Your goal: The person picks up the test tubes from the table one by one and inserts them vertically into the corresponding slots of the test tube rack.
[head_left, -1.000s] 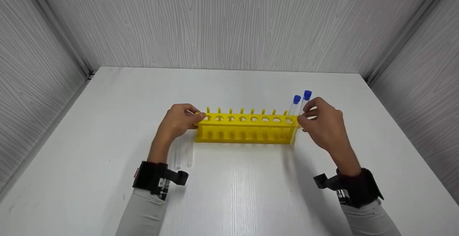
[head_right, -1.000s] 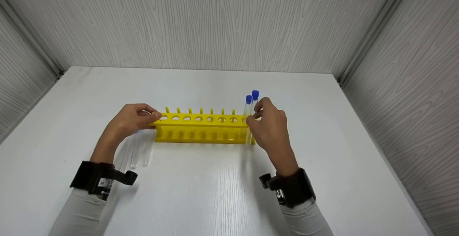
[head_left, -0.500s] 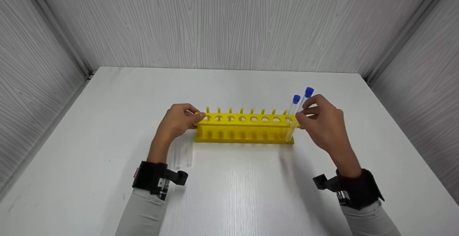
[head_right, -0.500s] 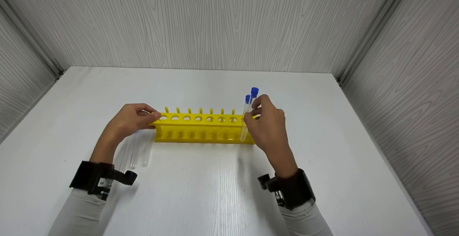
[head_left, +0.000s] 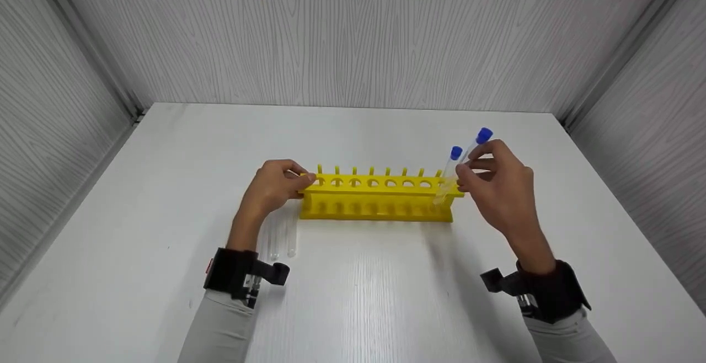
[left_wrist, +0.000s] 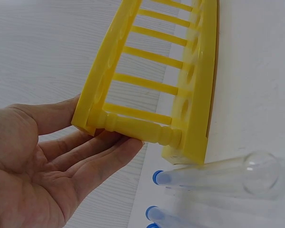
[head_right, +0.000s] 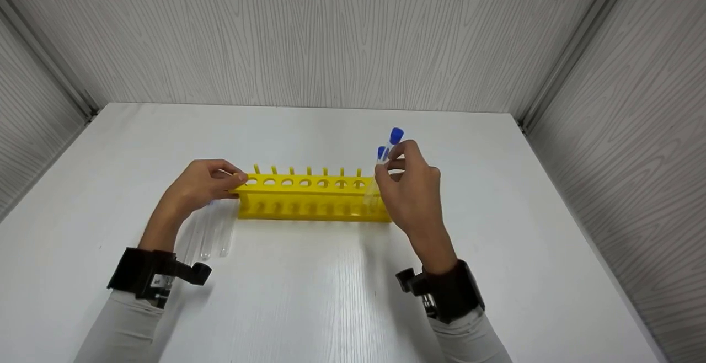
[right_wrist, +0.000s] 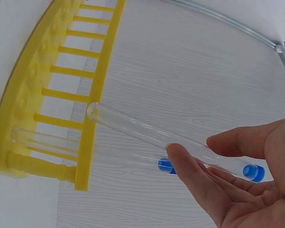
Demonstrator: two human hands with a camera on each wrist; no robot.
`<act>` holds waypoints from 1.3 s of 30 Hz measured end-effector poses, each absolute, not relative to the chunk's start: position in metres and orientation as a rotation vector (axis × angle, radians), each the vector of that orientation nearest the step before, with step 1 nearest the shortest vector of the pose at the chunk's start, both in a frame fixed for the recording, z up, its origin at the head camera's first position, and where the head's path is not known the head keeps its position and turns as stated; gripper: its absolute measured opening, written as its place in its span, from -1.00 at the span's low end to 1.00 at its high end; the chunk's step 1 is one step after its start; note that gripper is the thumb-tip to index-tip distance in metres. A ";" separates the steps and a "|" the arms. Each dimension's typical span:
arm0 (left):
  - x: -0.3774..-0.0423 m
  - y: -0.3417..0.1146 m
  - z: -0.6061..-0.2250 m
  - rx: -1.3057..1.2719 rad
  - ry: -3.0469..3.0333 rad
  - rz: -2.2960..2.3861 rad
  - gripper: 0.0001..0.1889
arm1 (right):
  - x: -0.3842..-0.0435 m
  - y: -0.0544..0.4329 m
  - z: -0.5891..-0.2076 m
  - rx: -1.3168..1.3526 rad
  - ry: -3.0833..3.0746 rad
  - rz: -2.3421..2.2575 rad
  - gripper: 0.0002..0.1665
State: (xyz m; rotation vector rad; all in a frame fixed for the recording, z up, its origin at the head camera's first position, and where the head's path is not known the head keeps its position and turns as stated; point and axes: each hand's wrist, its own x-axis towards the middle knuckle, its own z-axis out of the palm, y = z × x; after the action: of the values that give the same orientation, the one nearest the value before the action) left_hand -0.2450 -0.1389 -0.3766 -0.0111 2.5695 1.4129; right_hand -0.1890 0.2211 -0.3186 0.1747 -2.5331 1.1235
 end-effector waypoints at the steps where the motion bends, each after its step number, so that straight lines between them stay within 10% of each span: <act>1: -0.245 -0.139 -0.377 -0.011 2.571 1.412 -0.64 | -0.189 0.221 -0.319 0.183 -2.518 1.128 -0.69; 39: -0.246 -0.135 -0.375 -0.082 2.591 1.361 -0.64 | -0.202 0.213 -0.340 0.311 -2.343 1.215 -0.72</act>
State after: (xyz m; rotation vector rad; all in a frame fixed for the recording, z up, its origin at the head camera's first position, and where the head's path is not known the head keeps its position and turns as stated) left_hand -0.2464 -0.1347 -0.3751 -0.0817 2.5912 1.3606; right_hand -0.2023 0.2128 -0.3396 0.3105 -2.3431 1.2146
